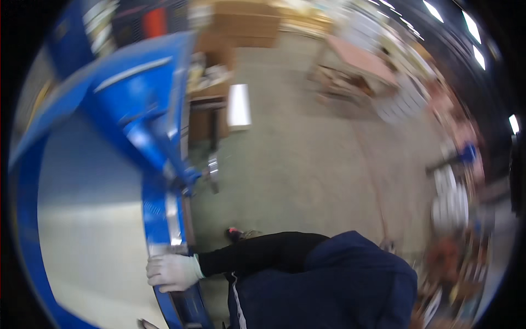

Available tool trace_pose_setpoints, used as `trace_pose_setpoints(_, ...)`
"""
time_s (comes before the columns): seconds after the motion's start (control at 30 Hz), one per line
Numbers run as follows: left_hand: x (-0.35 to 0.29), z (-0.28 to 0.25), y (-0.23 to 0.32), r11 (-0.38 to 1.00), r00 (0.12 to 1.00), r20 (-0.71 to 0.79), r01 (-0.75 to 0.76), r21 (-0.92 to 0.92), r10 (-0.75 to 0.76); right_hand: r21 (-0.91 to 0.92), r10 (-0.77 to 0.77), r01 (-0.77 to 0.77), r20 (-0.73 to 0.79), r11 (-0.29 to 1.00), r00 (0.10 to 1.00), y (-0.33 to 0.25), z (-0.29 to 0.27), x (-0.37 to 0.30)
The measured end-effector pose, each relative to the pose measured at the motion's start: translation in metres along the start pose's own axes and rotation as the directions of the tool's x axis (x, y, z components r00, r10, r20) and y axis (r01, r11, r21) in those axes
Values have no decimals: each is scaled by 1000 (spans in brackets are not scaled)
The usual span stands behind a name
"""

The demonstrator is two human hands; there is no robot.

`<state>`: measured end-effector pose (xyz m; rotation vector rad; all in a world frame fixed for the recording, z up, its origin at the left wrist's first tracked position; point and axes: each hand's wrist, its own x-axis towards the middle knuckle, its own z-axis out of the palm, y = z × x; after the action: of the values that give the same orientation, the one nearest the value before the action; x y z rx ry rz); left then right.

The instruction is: The person picks up a large sheet of white foam from a pile on the floor and places it onto a blue industrial cutting machine. They adjust the sheet's position, then use a tape measure to measure a cylindrical object nearby. Finally, they operate the machine's cutting mechanism to slice the foam sheet.

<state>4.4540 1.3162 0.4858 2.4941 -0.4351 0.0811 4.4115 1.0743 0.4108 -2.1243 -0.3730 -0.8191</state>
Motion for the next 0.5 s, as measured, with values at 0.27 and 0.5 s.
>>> trace_pose_setpoints(0.27, -2, 23, 53, 927, 857, 354, -351, -131, 374, -352, 867, -932, -434, 87, 245, -81, -138, -283)
trace_pose_setpoints(0.5, -5, 38, 20, 911, 896, 173, -387, -143, 408, -64, 737, -805, -451, -590, -503, -224, -42, -485)
